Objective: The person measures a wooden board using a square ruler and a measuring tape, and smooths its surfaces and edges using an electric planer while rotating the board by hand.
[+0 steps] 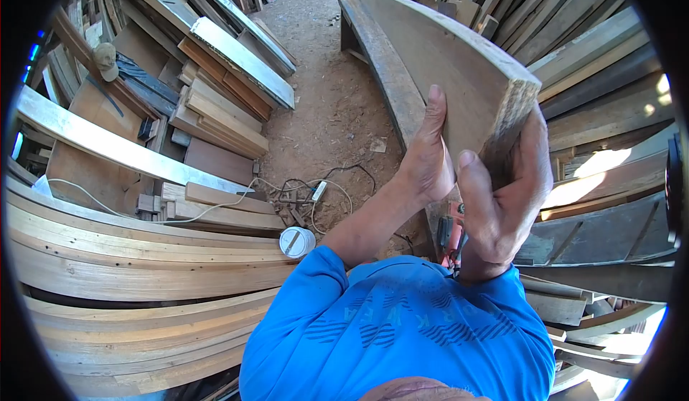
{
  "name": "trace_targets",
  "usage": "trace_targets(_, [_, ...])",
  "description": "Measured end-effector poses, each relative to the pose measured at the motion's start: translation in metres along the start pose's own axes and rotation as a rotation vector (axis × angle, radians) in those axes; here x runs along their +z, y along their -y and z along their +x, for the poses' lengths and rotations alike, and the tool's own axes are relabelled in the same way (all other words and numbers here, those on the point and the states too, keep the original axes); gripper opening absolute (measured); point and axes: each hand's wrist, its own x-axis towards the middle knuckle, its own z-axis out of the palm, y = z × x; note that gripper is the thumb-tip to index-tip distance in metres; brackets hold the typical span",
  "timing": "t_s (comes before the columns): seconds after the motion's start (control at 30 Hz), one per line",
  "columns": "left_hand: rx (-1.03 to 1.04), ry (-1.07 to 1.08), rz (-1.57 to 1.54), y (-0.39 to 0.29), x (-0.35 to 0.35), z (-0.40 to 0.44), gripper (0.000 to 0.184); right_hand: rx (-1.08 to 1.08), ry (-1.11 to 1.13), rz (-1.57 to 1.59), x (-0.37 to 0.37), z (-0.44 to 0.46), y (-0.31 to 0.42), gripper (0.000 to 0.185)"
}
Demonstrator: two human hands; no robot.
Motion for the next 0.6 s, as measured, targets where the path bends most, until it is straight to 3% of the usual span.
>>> trace_targets(0.03, [-0.007,0.018,-0.021,0.0,-0.002,0.002,0.063,0.047,-0.004,-0.015,-0.001,0.006,0.008,0.071])
trace_targets(0.23, [0.029,0.013,0.231,0.003,-0.018,0.005,0.073,0.118,0.005,-0.122,-0.001,0.012,0.019,0.07])
trace_targets(0.37, [0.163,-0.194,0.818,-0.002,-0.086,-0.03,0.038,0.126,0.004,-0.079,-0.007,0.012,0.011,0.07])
trace_targets(0.47, [0.206,-0.427,1.134,-0.037,-0.122,-0.062,0.023,-0.077,0.03,-0.003,-0.015,0.001,-0.02,0.072])
trace_targets(0.53, [0.371,-0.657,1.197,-0.074,-0.124,-0.072,0.019,-0.185,0.043,0.049,-0.016,-0.004,-0.032,0.073])
trace_targets(0.6, [0.668,-0.762,1.041,-0.111,-0.111,-0.079,0.026,-0.198,0.07,0.059,-0.014,-0.008,-0.031,0.075])
